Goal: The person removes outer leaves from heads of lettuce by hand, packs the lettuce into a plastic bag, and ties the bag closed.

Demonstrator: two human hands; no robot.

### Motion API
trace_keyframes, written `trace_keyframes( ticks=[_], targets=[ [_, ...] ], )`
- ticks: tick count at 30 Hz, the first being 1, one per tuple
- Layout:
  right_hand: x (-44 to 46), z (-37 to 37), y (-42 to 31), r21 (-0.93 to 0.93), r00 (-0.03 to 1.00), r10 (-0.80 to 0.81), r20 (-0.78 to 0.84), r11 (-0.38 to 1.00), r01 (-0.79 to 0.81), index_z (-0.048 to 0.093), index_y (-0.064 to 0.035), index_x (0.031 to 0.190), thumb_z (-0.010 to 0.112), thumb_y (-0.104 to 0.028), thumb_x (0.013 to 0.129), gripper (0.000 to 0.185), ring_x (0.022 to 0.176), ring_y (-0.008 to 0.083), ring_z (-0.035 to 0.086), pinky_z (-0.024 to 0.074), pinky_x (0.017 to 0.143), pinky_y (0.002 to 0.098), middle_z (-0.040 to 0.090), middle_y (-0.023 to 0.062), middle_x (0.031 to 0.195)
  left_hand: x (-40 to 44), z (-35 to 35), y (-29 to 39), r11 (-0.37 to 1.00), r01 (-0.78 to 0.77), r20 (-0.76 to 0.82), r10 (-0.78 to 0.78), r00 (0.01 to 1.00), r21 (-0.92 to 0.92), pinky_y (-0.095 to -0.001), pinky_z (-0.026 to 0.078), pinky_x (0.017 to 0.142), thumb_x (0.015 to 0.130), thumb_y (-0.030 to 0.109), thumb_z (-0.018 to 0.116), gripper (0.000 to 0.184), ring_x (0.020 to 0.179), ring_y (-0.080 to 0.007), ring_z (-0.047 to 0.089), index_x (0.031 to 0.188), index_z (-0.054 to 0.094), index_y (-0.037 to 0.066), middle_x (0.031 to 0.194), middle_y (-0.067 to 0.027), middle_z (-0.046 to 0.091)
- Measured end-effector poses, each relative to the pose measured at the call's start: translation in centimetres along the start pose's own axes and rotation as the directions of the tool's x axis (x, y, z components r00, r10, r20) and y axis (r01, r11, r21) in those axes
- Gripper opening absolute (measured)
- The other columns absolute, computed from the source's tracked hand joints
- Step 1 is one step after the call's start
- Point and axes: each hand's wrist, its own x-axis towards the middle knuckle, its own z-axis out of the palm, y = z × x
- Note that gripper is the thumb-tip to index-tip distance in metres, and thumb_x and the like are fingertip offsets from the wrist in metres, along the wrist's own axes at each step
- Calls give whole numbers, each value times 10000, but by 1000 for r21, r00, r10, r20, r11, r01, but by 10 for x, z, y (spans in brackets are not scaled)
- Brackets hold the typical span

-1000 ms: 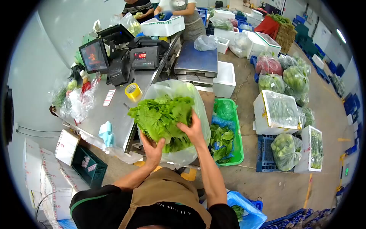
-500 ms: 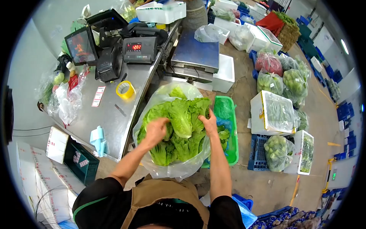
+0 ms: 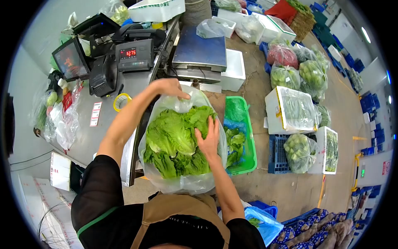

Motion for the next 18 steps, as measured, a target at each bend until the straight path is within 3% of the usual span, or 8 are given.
trace_keyframes(
  ticks=[1, 2, 5, 8, 9, 11, 14, 18],
  targets=[
    [-2, 1, -3, -20, 999, -45, -13, 999, 44, 336, 27, 1382, 654, -284, 834, 705, 1290, 449, 322, 297, 1053, 467, 300, 309, 1404, -1, -10, -9, 992, -74, -13, 73, 997, -99, -413, 481, 820, 772, 539, 678, 561, 959, -282, 622, 944, 715, 6, 1005, -162, 677],
    [-2, 1, -7, -28, 994, -104, -28, 994, 103, 378, 37, 1355, 647, -241, 837, 647, 1272, 469, 339, 305, 1047, 468, 320, 323, 1386, 11, -9, -24, 860, -207, -24, 221, 975, -467, -336, 493, 732, 749, 442, 749, 441, 844, -227, 625, 883, 723, 23, 874, -99, 681],
    [0, 4, -9, -9, 986, -166, 16, 986, 167, 391, 45, 1345, 649, -213, 832, 629, 1253, 469, 365, 325, 1036, 460, 346, 326, 1369, 15, -19, -19, 656, -69, 31, 140, 990, -752, -263, 498, 638, 759, 498, 730, 524, 724, -169, 625, 894, 675, -4, 732, -76, 625],
    [-1, 10, -1, 41, 988, -152, 33, 988, 150, 397, 54, 1336, 643, -186, 834, 609, 1242, 459, 386, 346, 1022, 447, 359, 324, 1361, -3, -8, 1, 939, 81, 31, -75, 997, -333, -331, 533, 623, 669, 710, 672, 825, 764, -210, 660, 888, 642, -84, 750, -117, 628],
    [0, 11, -1, 54, 990, -139, 37, 989, 137, 398, 55, 1335, 642, -184, 834, 607, 1240, 458, 389, 348, 1020, 445, 362, 323, 1359, 1, -8, 6, 990, 115, 34, -118, 992, 82, -350, 533, 619, 648, 714, 685, 831, 725, -219, 659, 875, 646, -84, 776, -122, 638],
    [-1, 10, -1, 85, 991, -131, 5, 988, 130, 406, 49, 1330, 646, -187, 836, 597, 1229, 478, 388, 353, 1012, 464, 368, 339, 1340, 10, 7, -9, 981, 0, 104, -21, 994, 194, -347, 532, 645, 670, 731, 651, 836, 702, -228, 659, 886, 660, -76, 813, -136, 656],
    [0, 6, -7, 59, 989, -146, -1, 987, 146, 418, 55, 1319, 649, -169, 830, 585, 1227, 467, 400, 352, 1018, 451, 388, 332, 1330, 15, -4, -5, 992, -118, 301, 129, 945, -53, -337, 529, 654, 693, 722, 638, 833, 689, -252, 655, 964, 664, -65, 864, -149, 671],
    [4, 2, -12, 39, 985, -168, 45, 985, 167, 440, 60, 1302, 656, -157, 825, 567, 1225, 453, 414, 358, 1019, 436, 402, 327, 1324, 9, 5, 15, 965, 188, 317, -123, 941, -185, -356, 509, 767, 761, 583, 681, 699, 851, -260, 647, 1058, 644, -49, 926, -171, 668]
  ],
)
